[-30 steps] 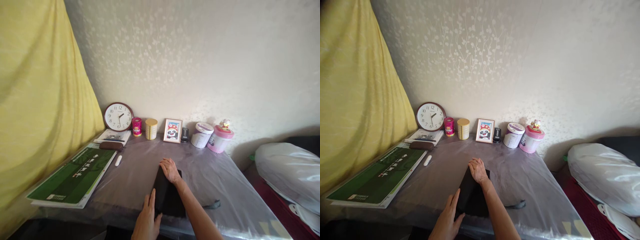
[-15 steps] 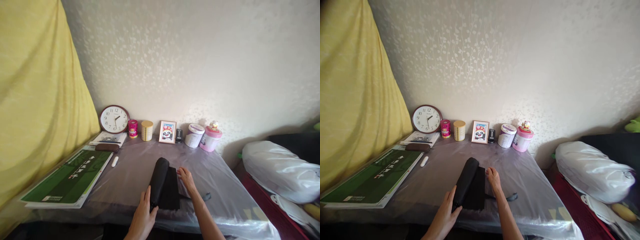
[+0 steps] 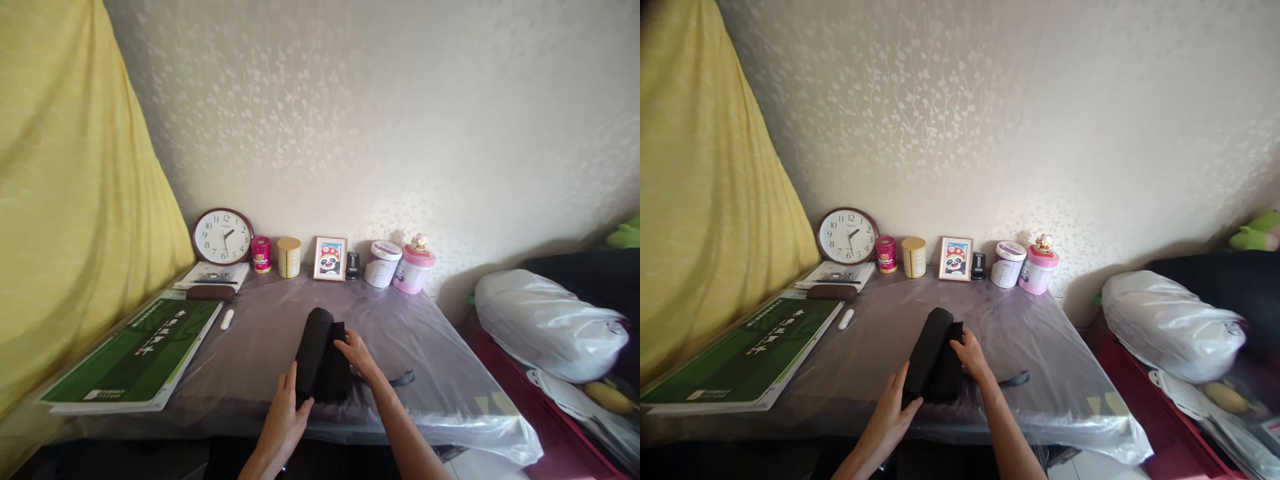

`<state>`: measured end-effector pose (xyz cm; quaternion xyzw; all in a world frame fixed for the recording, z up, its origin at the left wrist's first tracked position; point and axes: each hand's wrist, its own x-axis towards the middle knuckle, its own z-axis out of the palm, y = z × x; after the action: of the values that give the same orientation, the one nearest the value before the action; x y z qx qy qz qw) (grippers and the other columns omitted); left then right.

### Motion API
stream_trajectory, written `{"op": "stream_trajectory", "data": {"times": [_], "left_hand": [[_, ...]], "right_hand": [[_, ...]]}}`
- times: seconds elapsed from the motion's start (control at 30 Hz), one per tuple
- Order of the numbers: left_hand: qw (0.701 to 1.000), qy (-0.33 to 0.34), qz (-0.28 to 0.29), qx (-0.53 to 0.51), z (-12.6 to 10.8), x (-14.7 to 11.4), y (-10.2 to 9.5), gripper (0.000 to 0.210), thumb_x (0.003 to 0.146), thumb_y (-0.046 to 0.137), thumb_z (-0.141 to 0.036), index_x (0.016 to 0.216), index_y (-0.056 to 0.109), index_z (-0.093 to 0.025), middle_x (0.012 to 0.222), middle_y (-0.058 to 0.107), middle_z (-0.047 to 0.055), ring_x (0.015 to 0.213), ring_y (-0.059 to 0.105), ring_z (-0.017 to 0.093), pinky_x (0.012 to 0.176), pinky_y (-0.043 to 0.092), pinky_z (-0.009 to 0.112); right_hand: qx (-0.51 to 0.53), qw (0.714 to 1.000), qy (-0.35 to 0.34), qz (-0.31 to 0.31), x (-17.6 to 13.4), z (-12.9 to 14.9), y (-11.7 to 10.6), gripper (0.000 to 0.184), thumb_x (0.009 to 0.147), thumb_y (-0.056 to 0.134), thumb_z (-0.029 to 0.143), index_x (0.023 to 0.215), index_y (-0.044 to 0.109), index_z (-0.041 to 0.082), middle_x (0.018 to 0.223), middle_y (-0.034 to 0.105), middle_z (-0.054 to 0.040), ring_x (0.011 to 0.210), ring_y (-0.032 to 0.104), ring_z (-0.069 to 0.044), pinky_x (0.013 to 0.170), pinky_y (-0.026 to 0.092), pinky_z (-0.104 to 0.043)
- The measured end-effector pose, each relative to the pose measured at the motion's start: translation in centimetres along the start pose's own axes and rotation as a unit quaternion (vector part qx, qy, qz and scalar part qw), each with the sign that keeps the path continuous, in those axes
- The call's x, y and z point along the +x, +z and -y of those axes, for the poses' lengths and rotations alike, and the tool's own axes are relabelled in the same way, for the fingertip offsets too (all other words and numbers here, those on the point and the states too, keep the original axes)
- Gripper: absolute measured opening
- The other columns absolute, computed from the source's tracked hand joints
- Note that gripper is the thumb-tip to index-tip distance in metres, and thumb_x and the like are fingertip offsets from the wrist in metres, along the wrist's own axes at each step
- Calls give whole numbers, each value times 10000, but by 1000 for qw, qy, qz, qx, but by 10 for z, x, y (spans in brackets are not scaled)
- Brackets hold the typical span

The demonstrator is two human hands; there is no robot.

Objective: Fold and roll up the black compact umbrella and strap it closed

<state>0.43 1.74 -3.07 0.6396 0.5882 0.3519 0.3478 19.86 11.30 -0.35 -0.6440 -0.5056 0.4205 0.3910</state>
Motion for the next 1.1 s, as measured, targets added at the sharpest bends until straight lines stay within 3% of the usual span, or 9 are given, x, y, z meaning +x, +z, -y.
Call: {"op": "stream_trajectory", "data": {"times": [0.47,0.63,0.83,0.97,1.1], "left_hand": [[1000,-7,-5,2,0,0,-1,653,747,432,-335,1344,242,-147,1281,419,132,1181,473,235,979,387,365],[1000,-4,-7,20,1,-1,0,634,765,419,-310,1349,228,-152,1312,394,138,1222,431,239,987,380,383],[999,-19,-19,33,4,0,2,619,723,450,-322,1288,315,-108,1291,413,182,1192,455,291,950,409,436],[999,-15,-7,50,4,0,0,625,741,424,-347,1282,298,-60,1256,419,206,1173,471,304,942,418,439],[997,6,-22,79,11,-1,0,592,777,394,-373,1279,278,-81,1333,343,210,1219,427,305,973,400,449]], "right_hand": [[67,997,16,36,-4,32,40,425,730,538,210,1141,438,170,690,512,54,496,542,-85,433,513,-237],[72,994,-11,82,-10,37,43,318,775,468,250,1084,476,177,633,533,60,468,547,-76,446,489,-207],[63,983,-117,129,-18,27,45,291,745,475,203,1032,518,191,687,581,45,587,555,-84,557,466,-210],[-35,970,-228,81,-31,21,49,287,720,520,142,990,586,212,756,591,21,669,545,-108,642,458,-243],[-115,935,-333,34,-46,19,54,271,771,505,105,988,620,219,877,599,-26,807,551,-143,762,455,-288]]}}
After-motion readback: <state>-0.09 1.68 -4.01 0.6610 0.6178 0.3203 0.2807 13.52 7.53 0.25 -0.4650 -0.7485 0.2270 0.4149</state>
